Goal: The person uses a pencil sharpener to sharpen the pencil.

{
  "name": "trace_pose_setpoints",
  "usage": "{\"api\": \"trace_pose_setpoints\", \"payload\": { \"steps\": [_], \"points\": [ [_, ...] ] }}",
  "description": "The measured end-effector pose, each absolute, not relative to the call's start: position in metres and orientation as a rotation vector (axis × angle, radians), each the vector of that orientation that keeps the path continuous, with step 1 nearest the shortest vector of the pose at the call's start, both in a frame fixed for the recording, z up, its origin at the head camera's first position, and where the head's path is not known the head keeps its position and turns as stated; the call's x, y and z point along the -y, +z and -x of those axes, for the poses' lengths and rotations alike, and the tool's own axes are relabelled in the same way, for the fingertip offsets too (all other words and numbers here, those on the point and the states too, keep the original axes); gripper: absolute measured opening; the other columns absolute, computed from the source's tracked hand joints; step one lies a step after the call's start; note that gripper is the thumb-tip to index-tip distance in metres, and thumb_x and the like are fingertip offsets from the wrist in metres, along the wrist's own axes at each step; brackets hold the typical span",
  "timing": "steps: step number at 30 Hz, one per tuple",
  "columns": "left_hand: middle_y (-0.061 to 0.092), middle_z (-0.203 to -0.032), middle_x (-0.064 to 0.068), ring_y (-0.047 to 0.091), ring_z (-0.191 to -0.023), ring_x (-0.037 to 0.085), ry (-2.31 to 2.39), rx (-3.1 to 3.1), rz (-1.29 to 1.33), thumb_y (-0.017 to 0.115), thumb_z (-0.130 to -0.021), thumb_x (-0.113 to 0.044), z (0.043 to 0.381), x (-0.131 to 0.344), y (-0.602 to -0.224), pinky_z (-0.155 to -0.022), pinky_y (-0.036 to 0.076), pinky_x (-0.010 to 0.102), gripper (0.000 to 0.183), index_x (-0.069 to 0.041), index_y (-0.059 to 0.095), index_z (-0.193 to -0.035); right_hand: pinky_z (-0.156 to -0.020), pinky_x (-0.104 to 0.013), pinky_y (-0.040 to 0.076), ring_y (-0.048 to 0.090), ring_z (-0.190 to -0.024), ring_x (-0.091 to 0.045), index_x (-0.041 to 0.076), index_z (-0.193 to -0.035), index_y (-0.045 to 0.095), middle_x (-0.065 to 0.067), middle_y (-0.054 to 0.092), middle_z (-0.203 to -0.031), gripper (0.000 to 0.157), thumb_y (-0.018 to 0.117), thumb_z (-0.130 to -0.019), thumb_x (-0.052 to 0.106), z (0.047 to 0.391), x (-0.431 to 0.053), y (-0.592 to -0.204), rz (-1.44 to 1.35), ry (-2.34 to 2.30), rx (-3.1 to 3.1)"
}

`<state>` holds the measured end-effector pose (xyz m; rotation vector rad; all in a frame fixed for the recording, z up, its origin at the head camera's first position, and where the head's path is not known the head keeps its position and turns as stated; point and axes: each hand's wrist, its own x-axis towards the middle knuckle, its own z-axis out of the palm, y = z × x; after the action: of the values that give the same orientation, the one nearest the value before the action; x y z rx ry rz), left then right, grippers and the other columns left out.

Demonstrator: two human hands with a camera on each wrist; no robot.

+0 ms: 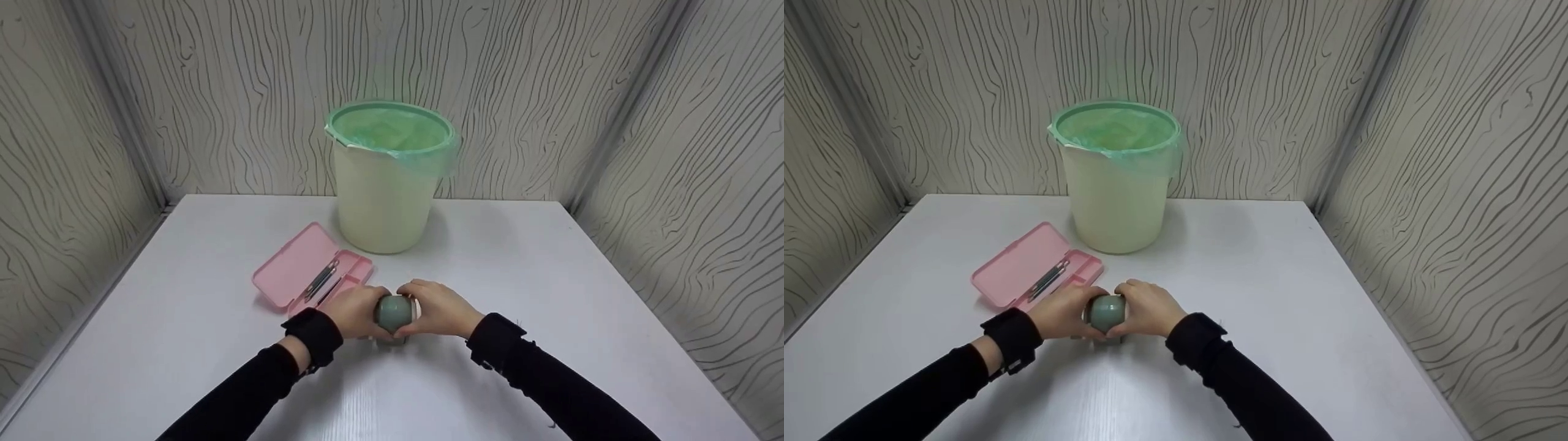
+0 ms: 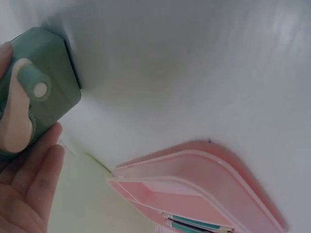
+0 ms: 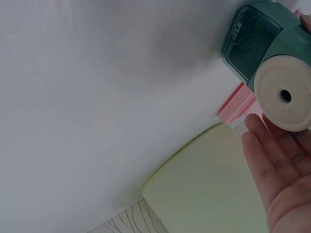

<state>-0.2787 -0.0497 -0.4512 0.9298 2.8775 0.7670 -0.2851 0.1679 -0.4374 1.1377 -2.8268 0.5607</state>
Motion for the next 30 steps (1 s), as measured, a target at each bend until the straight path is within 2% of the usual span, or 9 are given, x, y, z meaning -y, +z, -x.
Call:
{"api": "trace_pose_setpoints", "payload": {
  "steps": [3,9,19,30],
  "points": [
    [0.075,-0.112,0.008,0.070,-0.100,0.022,0.765,-2.873,-0.903,0.093,-0.073,-0.033,0.278,0.049,-0.451,-0.091,0.058,0.039,0.060,-0.006,0.067,-0.121,-0.092,-0.038,0.055,0.068,-0.103,-0.022,0.007,-0.122,0.067,-0.005,0.074,-0.114,0.063,0.093,-0.072,0.034,0.287,-0.175,-0.445,-1.129,0.761,2.872],
    [0.075,-0.110,0.008,0.070,-0.097,0.022,0.765,-2.869,-0.876,0.094,-0.072,-0.029,0.277,0.048,-0.449,-0.090,0.058,0.040,0.059,-0.006,0.067,-0.120,-0.092,-0.035,0.058,0.071,-0.105,-0.026,0.004,-0.121,0.067,-0.008,0.073,-0.117,0.058,0.093,-0.073,0.024,0.290,-0.188,-0.469,-1.036,1.105,2.957],
    [0.075,-0.109,0.012,0.071,-0.097,0.024,0.777,-2.896,-0.934,0.095,-0.071,-0.026,0.277,0.047,-0.450,-0.091,0.059,0.043,0.060,-0.003,0.067,-0.118,-0.094,-0.023,0.055,0.063,-0.102,-0.005,0.007,-0.119,0.069,-0.006,0.073,-0.114,0.054,0.092,-0.073,0.022,0.294,-0.187,-0.490,-0.954,1.327,2.930],
    [0.075,-0.111,0.011,0.071,-0.099,0.024,0.764,-2.888,-0.899,0.094,-0.072,-0.025,0.275,0.047,-0.448,-0.092,0.058,0.042,0.059,-0.004,0.066,-0.119,-0.088,-0.018,0.054,0.063,-0.095,-0.003,0.008,-0.114,0.073,-0.003,0.076,-0.107,0.049,0.092,-0.070,0.021,0.299,-0.185,-0.487,-0.985,1.295,2.954]
  ]
}}
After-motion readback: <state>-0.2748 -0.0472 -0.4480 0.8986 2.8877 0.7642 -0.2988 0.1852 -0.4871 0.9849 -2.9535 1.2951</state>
